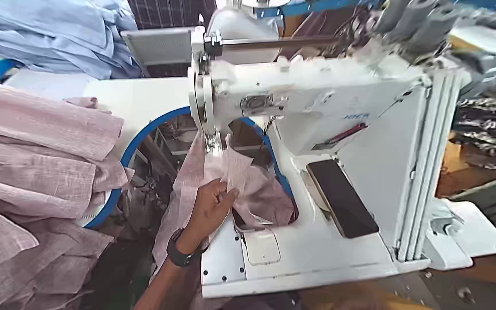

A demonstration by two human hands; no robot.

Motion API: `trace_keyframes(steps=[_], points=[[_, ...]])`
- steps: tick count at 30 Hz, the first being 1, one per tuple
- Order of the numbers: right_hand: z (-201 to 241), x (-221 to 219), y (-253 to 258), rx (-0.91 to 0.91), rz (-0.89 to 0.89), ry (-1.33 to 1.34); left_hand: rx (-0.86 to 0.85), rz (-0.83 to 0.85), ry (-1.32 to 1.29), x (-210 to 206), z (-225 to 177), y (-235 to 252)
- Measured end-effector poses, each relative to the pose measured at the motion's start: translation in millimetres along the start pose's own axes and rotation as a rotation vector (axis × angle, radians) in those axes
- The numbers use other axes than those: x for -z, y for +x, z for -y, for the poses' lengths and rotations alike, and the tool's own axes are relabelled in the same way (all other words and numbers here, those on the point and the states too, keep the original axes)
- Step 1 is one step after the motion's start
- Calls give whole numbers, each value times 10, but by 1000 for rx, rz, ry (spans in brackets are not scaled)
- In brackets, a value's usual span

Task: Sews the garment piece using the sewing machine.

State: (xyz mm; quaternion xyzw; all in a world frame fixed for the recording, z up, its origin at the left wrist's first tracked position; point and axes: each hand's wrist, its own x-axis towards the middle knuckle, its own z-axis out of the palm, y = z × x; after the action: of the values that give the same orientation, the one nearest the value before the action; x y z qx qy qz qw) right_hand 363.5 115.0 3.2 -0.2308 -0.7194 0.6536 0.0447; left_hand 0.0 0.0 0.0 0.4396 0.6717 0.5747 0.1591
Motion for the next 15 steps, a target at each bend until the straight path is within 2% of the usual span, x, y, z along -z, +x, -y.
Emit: trace_keyframes(steps=[1,3,4,7,9,11,12,14,15], points=[[114,3,189,85,-69,-125,-15,-1,-60,4,-31,-23],[397,-77,941,279,-237,-466,-75,-35,-108,12,-147,85],[530,-185,1290,334,-210,-498,-87,-49,-107,22,-214,100],[990,-727,1935,429,7,-146,-85,-50,-26,152,-385,144],[1125,-886,2008,424,-3,-14,-26,-52,8,353,-330,59],[1221,-677,2037,298,-227,115,88,-111,79,841,-54,-70],[1308,-486,2072,230,-423,96,180,-192,138,1115,148,-160],[1404,-148,2201,186,-800,-237,379,-245,261,1566,437,-325],[1438,-120,2257,195,-898,-497,398,-201,307,1605,431,-370]])
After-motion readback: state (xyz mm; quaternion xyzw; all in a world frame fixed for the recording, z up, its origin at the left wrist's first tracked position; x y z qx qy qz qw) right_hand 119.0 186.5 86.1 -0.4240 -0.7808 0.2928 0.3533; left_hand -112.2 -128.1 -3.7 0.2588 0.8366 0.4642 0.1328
